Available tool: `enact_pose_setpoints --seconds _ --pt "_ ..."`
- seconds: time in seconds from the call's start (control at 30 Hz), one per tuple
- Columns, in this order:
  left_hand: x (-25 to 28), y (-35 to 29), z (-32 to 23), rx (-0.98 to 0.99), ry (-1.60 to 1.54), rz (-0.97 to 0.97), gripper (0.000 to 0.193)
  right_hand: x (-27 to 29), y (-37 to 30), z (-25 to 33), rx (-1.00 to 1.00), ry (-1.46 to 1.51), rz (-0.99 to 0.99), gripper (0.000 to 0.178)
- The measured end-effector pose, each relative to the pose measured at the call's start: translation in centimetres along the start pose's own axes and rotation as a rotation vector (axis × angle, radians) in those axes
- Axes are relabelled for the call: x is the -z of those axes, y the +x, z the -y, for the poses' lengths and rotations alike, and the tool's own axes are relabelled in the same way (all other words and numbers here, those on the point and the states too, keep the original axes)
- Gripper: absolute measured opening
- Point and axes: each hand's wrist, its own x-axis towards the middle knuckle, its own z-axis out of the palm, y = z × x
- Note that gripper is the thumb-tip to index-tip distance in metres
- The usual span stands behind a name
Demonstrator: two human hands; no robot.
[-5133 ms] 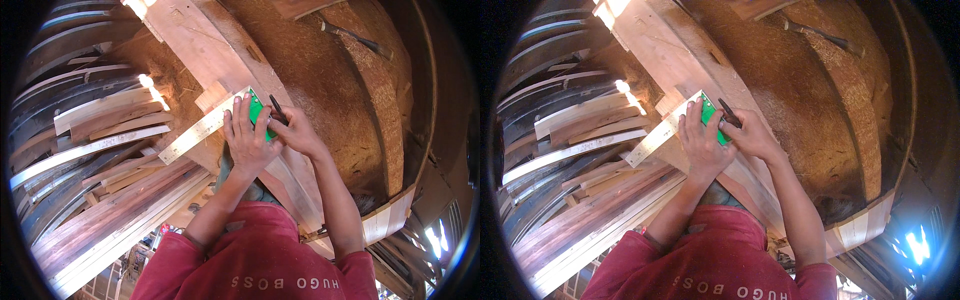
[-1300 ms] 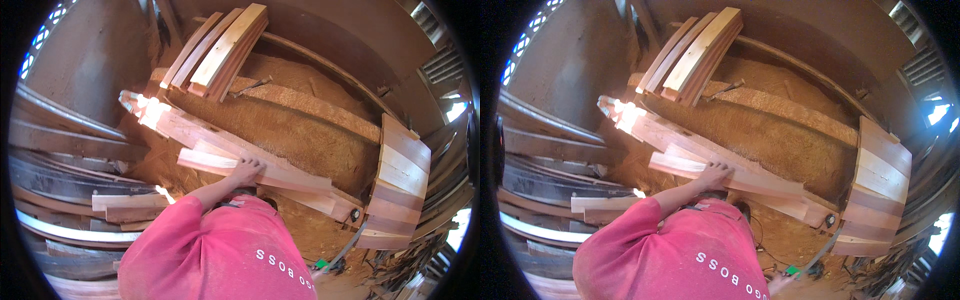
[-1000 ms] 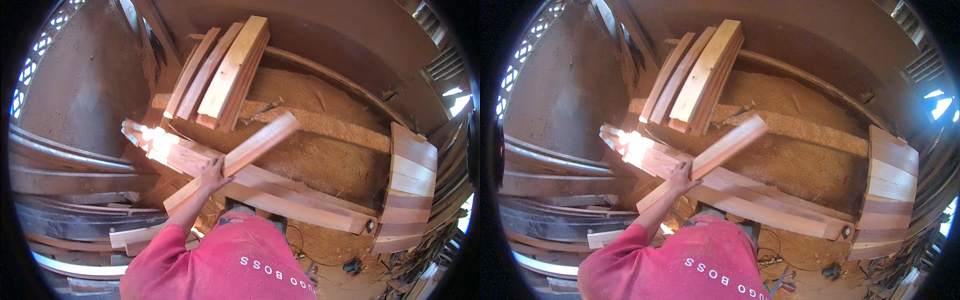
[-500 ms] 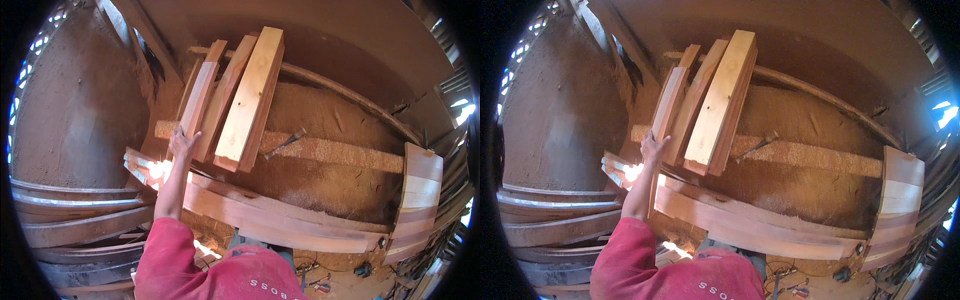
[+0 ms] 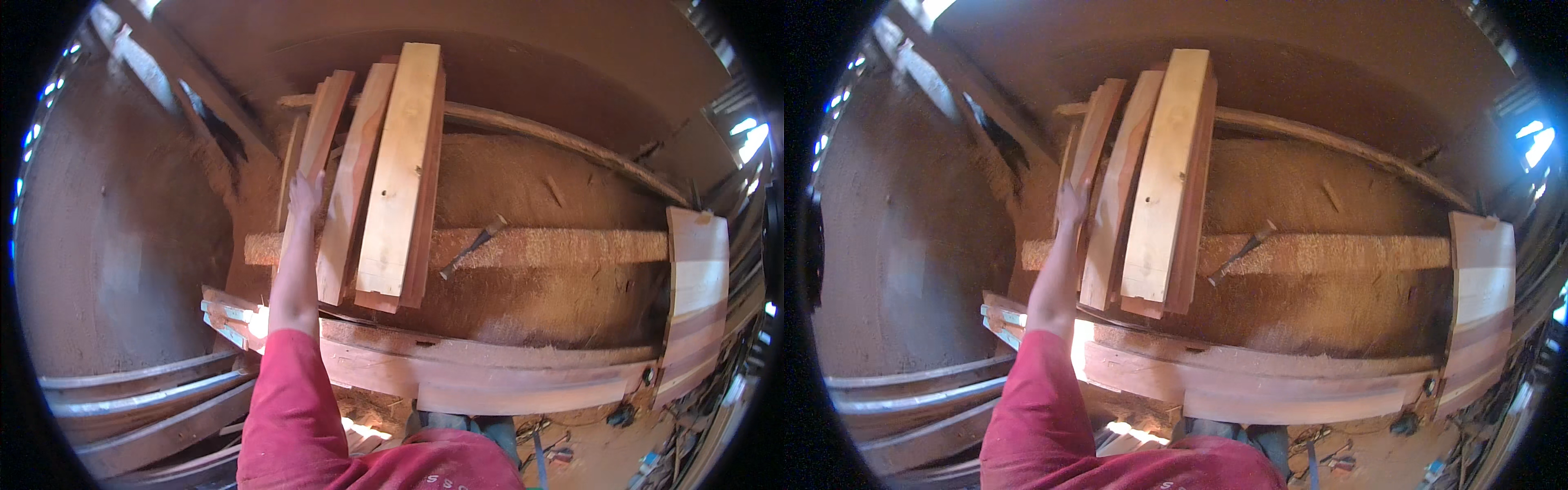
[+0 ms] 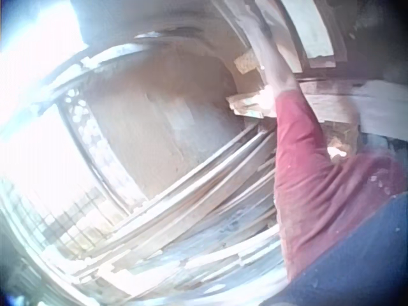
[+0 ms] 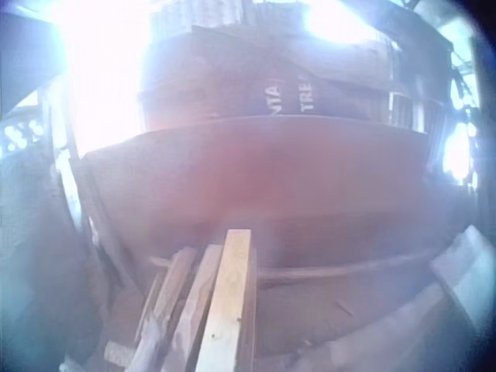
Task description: The person marks a wood plank using a square and a pen, then moves the marked plank to a stack.
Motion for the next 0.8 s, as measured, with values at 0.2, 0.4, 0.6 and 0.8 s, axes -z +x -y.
enact_pose_setpoints --seconds 0.2,0.4,0.6,0.8 --pt "-4.1 -17.7 2.6 -0.389 -0.199 -0.096 0.056 16.0 -0.1 -1.5 0.14 0.059 0.092 0.016" --pt "0.0 -40.4 -1.5 -0.824 -0.402 0.412 0.041 8.0 -0.8 -2.9 0.124 0.439 -0.273 0.013" --pt "1.6 -60.8 -8.4 -1.296 -0.354 0.893 0.045 7.0 0.6 1.4 0.219 0.739 -0.187 0.024" --pt "-1.8 -70.9 -20.2 -1.673 -0.283 0.968 0.051 0.9 6.4 9.1 0.197 0.524 0.112 0.033"
